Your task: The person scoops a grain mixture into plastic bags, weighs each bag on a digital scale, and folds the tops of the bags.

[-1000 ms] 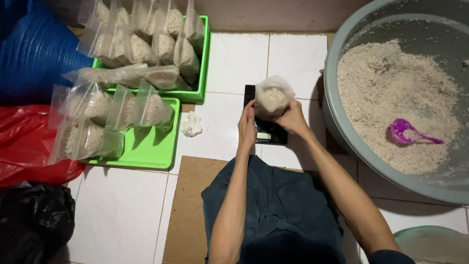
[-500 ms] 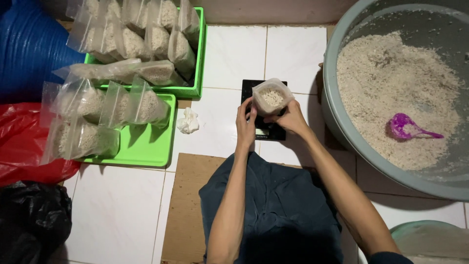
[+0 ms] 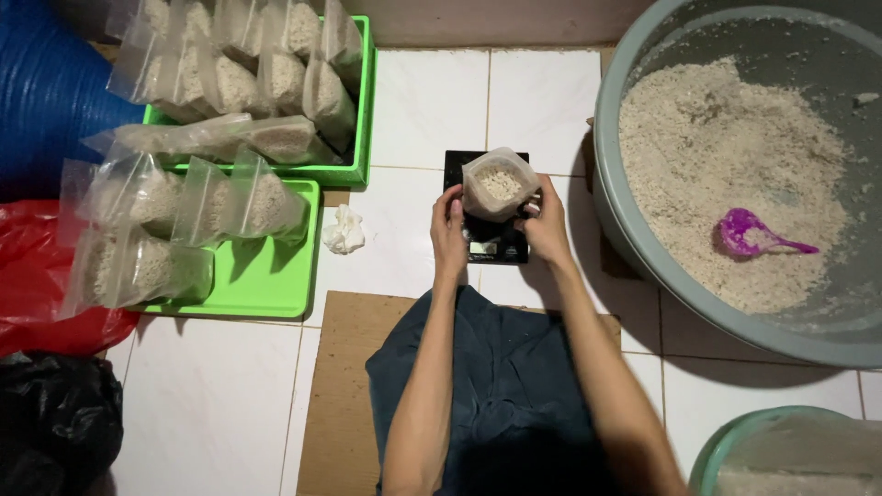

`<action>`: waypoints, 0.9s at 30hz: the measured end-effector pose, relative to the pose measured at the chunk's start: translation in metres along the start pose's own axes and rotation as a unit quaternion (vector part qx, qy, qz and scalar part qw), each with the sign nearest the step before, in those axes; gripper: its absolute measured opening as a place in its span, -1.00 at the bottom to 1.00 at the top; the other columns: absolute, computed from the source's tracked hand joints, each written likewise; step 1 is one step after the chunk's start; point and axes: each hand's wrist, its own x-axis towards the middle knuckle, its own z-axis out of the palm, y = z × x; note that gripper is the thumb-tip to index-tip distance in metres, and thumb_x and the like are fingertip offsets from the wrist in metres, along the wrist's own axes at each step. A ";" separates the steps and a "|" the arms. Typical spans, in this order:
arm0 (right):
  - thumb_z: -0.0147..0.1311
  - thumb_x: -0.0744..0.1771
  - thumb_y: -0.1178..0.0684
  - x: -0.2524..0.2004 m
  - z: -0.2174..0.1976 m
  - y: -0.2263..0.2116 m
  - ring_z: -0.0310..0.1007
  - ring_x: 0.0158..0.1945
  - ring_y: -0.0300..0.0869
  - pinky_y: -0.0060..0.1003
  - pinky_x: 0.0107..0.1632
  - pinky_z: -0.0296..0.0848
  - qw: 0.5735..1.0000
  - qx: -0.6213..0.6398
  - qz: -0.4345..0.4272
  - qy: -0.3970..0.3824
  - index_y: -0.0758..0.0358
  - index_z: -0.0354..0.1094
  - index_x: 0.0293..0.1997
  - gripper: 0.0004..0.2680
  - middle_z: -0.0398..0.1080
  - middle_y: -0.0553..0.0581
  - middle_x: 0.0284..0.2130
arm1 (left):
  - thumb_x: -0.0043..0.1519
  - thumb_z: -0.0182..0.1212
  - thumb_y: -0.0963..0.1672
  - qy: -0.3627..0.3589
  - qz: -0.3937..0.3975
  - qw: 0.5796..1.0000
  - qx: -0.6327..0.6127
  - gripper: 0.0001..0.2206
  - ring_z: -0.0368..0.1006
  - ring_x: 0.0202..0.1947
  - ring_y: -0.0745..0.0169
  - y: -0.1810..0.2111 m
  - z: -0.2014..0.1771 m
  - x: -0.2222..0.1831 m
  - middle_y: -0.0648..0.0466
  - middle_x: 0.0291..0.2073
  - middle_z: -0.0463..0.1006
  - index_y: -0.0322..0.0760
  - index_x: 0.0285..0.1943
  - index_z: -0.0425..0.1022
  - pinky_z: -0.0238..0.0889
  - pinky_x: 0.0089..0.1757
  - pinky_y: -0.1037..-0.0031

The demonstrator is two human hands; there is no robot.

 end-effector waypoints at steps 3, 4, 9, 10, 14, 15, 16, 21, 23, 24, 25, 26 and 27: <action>-0.15 0.04 0.54 -0.019 0.018 0.006 0.34 -0.01 0.01 -0.09 0.14 0.37 0.986 0.094 0.006 0.134 0.29 0.22 0.00 -0.51 0.30 0.22 -0.15 | 0.40 -0.07 -0.04 0.008 0.003 1.000 -0.010 -0.69 0.32 0.18 -0.03 0.008 -0.002 -0.005 -0.08 0.12 0.39 -0.15 0.25 0.38 0.24 0.14 0.23; -0.15 0.04 0.54 -0.022 0.021 0.004 0.34 -0.01 0.01 -0.09 0.14 0.37 0.986 0.095 0.006 0.134 0.29 0.22 0.00 -0.51 0.30 0.22 -0.15 | 0.40 -0.07 -0.04 0.008 0.003 1.000 -0.009 -0.69 0.32 0.18 -0.03 0.008 -0.002 -0.004 -0.08 0.12 0.39 -0.15 0.25 0.38 0.24 0.14 0.23; 0.00 0.22 0.48 -0.034 0.026 -0.001 0.43 -0.06 -0.06 -0.18 0.07 0.43 0.985 0.040 -0.026 0.163 0.28 0.34 -0.18 -0.77 0.40 0.18 -0.26 | 0.38 -0.01 -0.10 0.019 0.010 0.999 -0.026 -0.73 0.32 0.21 -0.05 0.004 -0.003 -0.003 -0.08 0.13 0.40 -0.18 0.24 0.37 0.24 0.16 0.22; 0.00 0.22 0.48 -0.034 0.024 -0.001 0.43 -0.06 -0.06 -0.18 0.07 0.43 0.985 0.040 -0.025 0.164 0.28 0.34 -0.18 -0.77 0.40 0.18 -0.26 | 0.38 -0.01 -0.10 0.019 0.010 0.999 -0.026 -0.73 0.32 0.21 -0.05 0.004 -0.003 -0.003 -0.08 0.13 0.40 -0.18 0.24 0.37 0.24 0.16 0.22; 0.06 0.23 0.46 -0.032 0.022 0.001 0.43 -0.09 -0.08 -0.21 0.04 0.45 0.985 0.007 -0.050 0.166 0.28 0.37 -0.21 -0.79 0.41 0.16 -0.30 | 0.37 0.01 -0.14 0.019 0.007 1.000 -0.012 -0.76 0.34 0.19 -0.01 0.007 -0.005 -0.002 -0.04 0.10 0.41 -0.16 0.21 0.40 0.30 0.12 0.24; 0.07 0.22 0.47 -0.032 0.022 0.002 0.43 -0.12 -0.09 -0.21 0.01 0.46 0.983 0.004 -0.058 0.173 0.28 0.37 -0.22 -0.79 0.41 0.17 -0.32 | 0.38 0.01 -0.14 0.011 0.007 1.000 -0.001 -0.76 0.34 0.18 0.01 0.009 -0.005 -0.002 -0.01 0.08 0.41 -0.11 0.20 0.42 0.33 0.10 0.26; 0.07 0.22 0.47 -0.032 0.022 0.003 0.43 -0.12 -0.09 -0.21 0.01 0.46 0.983 0.004 -0.059 0.174 0.28 0.37 -0.22 -0.79 0.41 0.17 -0.32 | 0.38 0.01 -0.14 0.010 0.008 1.000 -0.002 -0.76 0.34 0.18 0.01 0.010 -0.005 -0.003 -0.01 0.08 0.41 -0.11 0.20 0.42 0.33 0.10 0.26; 0.15 0.23 0.40 -0.036 0.024 -0.003 0.45 -0.20 -0.03 -0.18 -0.08 0.48 0.963 -0.070 -0.117 0.232 0.25 0.36 -0.24 -0.83 0.38 0.15 -0.35 | 0.32 0.05 -0.24 0.006 0.026 1.000 0.004 -0.70 0.33 0.19 -0.04 0.013 -0.001 -0.005 -0.04 0.09 0.38 -0.15 0.23 0.39 0.37 0.07 0.26; 0.17 0.26 0.27 -0.037 0.026 -0.004 0.44 -0.20 -0.04 -0.18 -0.09 0.48 0.959 -0.072 -0.141 0.234 0.23 0.36 -0.22 -0.89 0.37 0.14 -0.35 | 0.29 0.05 -0.27 0.003 0.031 0.999 0.007 -0.67 0.31 0.20 -0.04 0.009 -0.001 -0.005 -0.04 0.11 0.36 -0.16 0.23 0.38 0.37 0.08 0.25; 0.18 0.29 0.15 -0.038 0.026 -0.004 0.43 -0.20 -0.06 -0.19 -0.10 0.48 0.955 -0.074 -0.164 0.234 0.21 0.36 -0.20 -0.91 0.37 0.12 -0.34 | 0.27 0.06 -0.30 0.002 0.036 0.999 0.011 -0.64 0.30 0.21 -0.05 0.008 0.000 -0.005 -0.04 0.13 0.34 -0.17 0.24 0.37 0.36 0.09 0.24; 0.18 0.29 0.15 -0.041 0.029 -0.011 0.43 -0.20 -0.06 -0.19 -0.10 0.48 0.954 -0.075 -0.164 0.240 0.21 0.36 -0.20 -0.91 0.37 0.12 -0.34 | 0.27 0.06 -0.30 -0.004 0.037 0.999 0.010 -0.64 0.30 0.21 -0.05 0.000 -0.002 -0.004 -0.04 0.13 0.34 -0.17 0.24 0.37 0.36 0.09 0.24; 0.16 0.33 0.05 -0.043 0.029 -0.019 0.44 -0.25 -0.04 -0.15 -0.11 0.45 0.940 -0.090 -0.196 0.264 0.22 0.35 -0.19 -0.89 0.36 0.13 -0.37 | 0.25 0.08 -0.29 0.008 0.046 0.999 -0.012 -0.64 0.31 0.19 -0.08 -0.007 0.000 -0.002 -0.08 0.10 0.36 -0.21 0.23 0.37 0.34 0.08 0.18; 0.13 0.36 -0.05 -0.045 0.027 -0.027 0.45 -0.30 -0.02 -0.12 -0.12 0.41 0.924 -0.105 -0.227 0.288 0.23 0.34 -0.17 -0.83 0.35 0.14 -0.40 | 0.24 0.11 -0.28 0.020 0.055 0.998 -0.035 -0.65 0.33 0.16 -0.10 -0.013 0.004 0.001 -0.12 0.08 0.39 -0.24 0.22 0.37 0.33 0.08 0.12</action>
